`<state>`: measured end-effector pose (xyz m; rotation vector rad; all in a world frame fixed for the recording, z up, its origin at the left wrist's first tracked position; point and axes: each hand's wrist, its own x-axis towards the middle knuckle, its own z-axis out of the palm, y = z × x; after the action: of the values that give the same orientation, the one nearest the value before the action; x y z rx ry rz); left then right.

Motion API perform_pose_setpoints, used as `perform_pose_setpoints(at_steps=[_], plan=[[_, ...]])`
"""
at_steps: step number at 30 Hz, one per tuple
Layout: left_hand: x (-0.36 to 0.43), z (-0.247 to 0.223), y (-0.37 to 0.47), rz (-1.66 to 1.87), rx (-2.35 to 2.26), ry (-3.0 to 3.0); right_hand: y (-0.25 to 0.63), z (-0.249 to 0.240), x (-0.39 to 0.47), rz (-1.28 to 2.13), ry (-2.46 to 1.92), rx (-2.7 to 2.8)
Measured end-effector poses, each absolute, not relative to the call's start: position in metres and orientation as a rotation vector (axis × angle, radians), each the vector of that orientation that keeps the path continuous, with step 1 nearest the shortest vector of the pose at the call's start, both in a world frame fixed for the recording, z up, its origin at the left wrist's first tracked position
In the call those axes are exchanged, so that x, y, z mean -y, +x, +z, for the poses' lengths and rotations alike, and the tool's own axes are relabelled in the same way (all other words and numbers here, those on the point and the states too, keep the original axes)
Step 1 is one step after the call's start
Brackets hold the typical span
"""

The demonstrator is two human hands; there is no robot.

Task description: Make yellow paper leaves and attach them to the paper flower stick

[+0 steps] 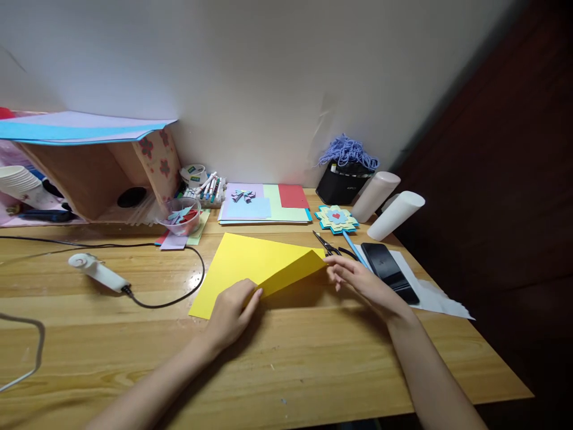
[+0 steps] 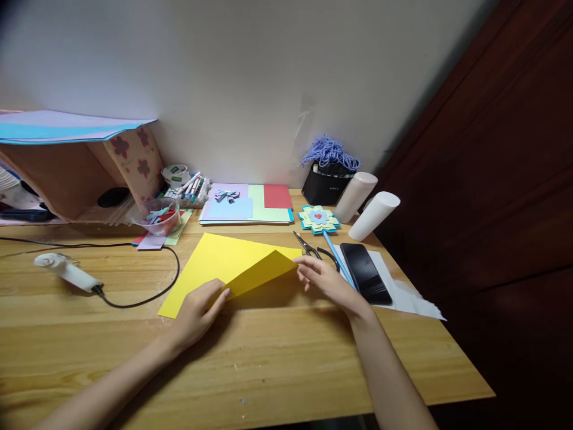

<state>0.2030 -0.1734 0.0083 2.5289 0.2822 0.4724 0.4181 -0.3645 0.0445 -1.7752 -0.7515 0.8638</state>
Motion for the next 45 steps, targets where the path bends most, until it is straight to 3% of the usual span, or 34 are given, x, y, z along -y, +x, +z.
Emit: perform_pose_setpoints(at_steps=[6, 13, 16, 21, 30, 45], plan=[[0.172, 0.009, 0.204, 0.383, -0.376, 2.416, 0.445, 0.014, 0.329, 0.370, -2.059, 1.183], [0.161, 0.011, 0.204, 0.509, -0.578, 2.561, 0.441, 0.002, 0.286, 0.392, -2.242, 1.299], [0.163, 0.014, 0.203, 0.601, -0.429, 2.668, 0.440, 0.005, 0.276, 0.339, -2.349, 1.404], [0.180, 0.015, 0.203, 0.449, 0.094, 2.856, 0.446, 0.010, 0.264, 0.306, -2.455, 1.595], [0.191, 0.006, 0.204, 0.218, 0.045, 2.877, 0.447, 0.009, 0.247, 0.198, -2.595, 1.694], [0.187, 0.002, 0.205, 0.246, 0.012, 2.857, 0.480, 0.007, 0.295, 0.489, -2.154, 1.212]])
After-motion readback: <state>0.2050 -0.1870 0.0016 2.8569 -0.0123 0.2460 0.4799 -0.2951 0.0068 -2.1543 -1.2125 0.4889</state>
